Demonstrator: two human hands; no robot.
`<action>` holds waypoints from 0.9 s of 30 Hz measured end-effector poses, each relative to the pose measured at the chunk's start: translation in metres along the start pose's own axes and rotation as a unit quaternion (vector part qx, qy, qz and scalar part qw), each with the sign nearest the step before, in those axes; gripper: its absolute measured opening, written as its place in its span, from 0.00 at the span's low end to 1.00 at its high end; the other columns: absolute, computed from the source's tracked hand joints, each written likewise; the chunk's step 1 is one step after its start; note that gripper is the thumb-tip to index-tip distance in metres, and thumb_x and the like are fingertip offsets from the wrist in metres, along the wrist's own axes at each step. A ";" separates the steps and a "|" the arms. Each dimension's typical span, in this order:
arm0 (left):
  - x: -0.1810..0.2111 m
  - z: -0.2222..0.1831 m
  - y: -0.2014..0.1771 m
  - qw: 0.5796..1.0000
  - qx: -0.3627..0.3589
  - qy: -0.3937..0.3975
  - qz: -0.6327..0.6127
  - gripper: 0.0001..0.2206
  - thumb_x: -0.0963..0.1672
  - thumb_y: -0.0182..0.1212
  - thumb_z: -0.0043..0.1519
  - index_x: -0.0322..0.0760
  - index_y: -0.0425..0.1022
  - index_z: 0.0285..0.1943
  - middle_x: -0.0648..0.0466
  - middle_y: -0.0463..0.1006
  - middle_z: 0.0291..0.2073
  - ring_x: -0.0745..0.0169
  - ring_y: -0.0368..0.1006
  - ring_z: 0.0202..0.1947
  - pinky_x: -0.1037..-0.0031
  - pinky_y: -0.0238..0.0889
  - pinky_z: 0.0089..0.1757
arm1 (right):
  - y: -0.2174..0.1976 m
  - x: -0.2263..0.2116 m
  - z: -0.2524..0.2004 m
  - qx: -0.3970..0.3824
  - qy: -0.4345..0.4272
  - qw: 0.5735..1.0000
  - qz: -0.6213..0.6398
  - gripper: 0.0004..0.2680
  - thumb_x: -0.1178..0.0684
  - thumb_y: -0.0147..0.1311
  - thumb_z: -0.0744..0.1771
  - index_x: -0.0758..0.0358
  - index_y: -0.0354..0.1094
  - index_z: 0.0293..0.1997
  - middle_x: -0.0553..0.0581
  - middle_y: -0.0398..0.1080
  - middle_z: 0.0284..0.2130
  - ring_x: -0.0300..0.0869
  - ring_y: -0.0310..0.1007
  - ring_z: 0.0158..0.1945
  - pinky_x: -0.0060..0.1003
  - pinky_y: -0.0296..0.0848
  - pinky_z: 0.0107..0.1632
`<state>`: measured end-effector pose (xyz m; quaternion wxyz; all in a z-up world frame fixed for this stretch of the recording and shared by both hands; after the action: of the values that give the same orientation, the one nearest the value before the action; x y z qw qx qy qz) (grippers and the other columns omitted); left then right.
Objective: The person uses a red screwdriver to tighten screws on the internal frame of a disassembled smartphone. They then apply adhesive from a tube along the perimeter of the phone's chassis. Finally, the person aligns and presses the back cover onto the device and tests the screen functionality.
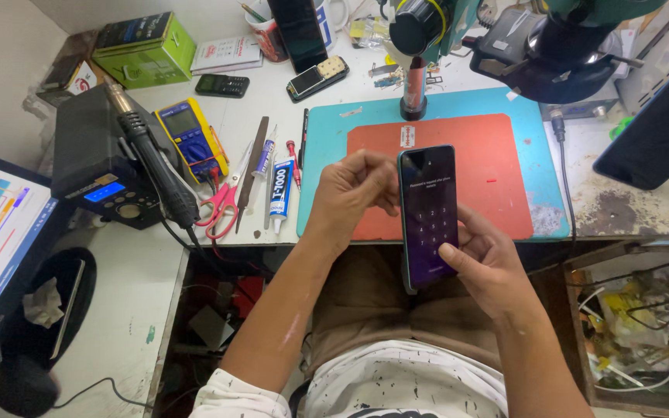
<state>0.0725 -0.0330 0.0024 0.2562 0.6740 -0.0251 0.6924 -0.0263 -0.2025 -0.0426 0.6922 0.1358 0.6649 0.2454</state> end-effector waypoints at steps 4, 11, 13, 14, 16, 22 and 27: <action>0.013 -0.006 -0.009 0.957 0.000 0.054 -0.284 0.46 0.65 0.50 0.63 0.33 0.46 0.81 0.38 0.63 0.72 0.49 0.59 0.74 0.58 0.49 0.70 | -0.019 0.007 -0.001 0.025 -0.005 0.991 0.128 0.25 0.65 0.55 0.67 0.75 0.53 0.74 0.64 0.72 0.54 0.47 0.74 0.55 0.44 0.75 0.56; 0.013 -0.020 -0.008 0.982 -0.013 0.139 -0.125 0.54 0.68 0.48 0.61 0.39 0.26 0.84 0.42 0.35 0.83 0.48 0.27 0.84 0.54 0.19 0.75 | -0.035 -0.014 -0.002 0.077 -0.054 0.994 0.051 0.24 0.65 0.53 0.68 0.74 0.54 0.76 0.65 0.71 0.56 0.47 0.74 0.57 0.43 0.75 0.59; 0.009 -0.030 0.005 0.962 -0.024 0.186 0.198 0.52 0.67 0.50 0.65 0.40 0.24 0.83 0.45 0.33 0.84 0.49 0.27 0.86 0.53 0.18 0.79 | -0.035 -0.017 0.001 0.092 -0.068 0.993 0.009 0.23 0.65 0.53 0.68 0.74 0.54 0.75 0.64 0.71 0.55 0.46 0.74 0.57 0.43 0.75 0.60; 0.006 -0.038 0.017 0.909 -0.037 0.227 0.347 0.51 0.67 0.50 0.64 0.39 0.28 0.84 0.45 0.37 0.84 0.48 0.29 0.86 0.53 0.19 0.78 | -0.035 -0.017 0.003 0.095 -0.070 0.993 0.010 0.23 0.65 0.53 0.68 0.74 0.54 0.75 0.64 0.71 0.56 0.45 0.73 0.58 0.42 0.74 0.60; -0.008 -0.059 0.044 0.734 -0.060 0.291 0.610 0.51 0.66 0.48 0.61 0.38 0.34 0.84 0.46 0.43 0.83 0.46 0.33 0.85 0.53 0.21 0.76 | -0.036 -0.016 0.004 0.106 -0.072 0.992 0.009 0.23 0.65 0.53 0.68 0.73 0.53 0.74 0.62 0.71 0.57 0.44 0.73 0.59 0.41 0.74 0.61; -0.005 -0.099 0.048 0.837 -0.067 0.286 0.462 0.34 0.53 0.67 0.64 0.37 0.61 0.76 0.49 0.68 0.73 0.48 0.60 0.76 0.59 0.49 0.73 | -0.034 -0.018 0.006 0.097 -0.080 0.990 -0.057 0.23 0.65 0.54 0.68 0.73 0.54 0.73 0.62 0.71 0.57 0.43 0.73 0.59 0.38 0.72 0.62; 0.012 -0.066 0.021 0.961 0.034 0.182 0.204 0.35 0.43 0.70 0.60 0.32 0.53 0.74 0.45 0.70 0.63 0.59 0.69 0.65 0.65 0.64 0.64 | -0.019 -0.020 0.002 0.059 -0.044 0.983 -0.167 0.24 0.64 0.57 0.66 0.71 0.56 0.72 0.61 0.74 0.53 0.40 0.73 0.56 0.34 0.72 0.58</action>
<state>0.0045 -0.0222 0.0145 0.0873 0.5257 -0.0916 0.8412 -0.0210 -0.2280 -0.0351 0.7431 0.0741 0.6602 0.0803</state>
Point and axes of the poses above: each hand's wrist, its own z-axis towards the middle knuckle, its own y-axis out of the palm, x = y × z, the point moved 8 cm from there along z, towards the middle knuckle
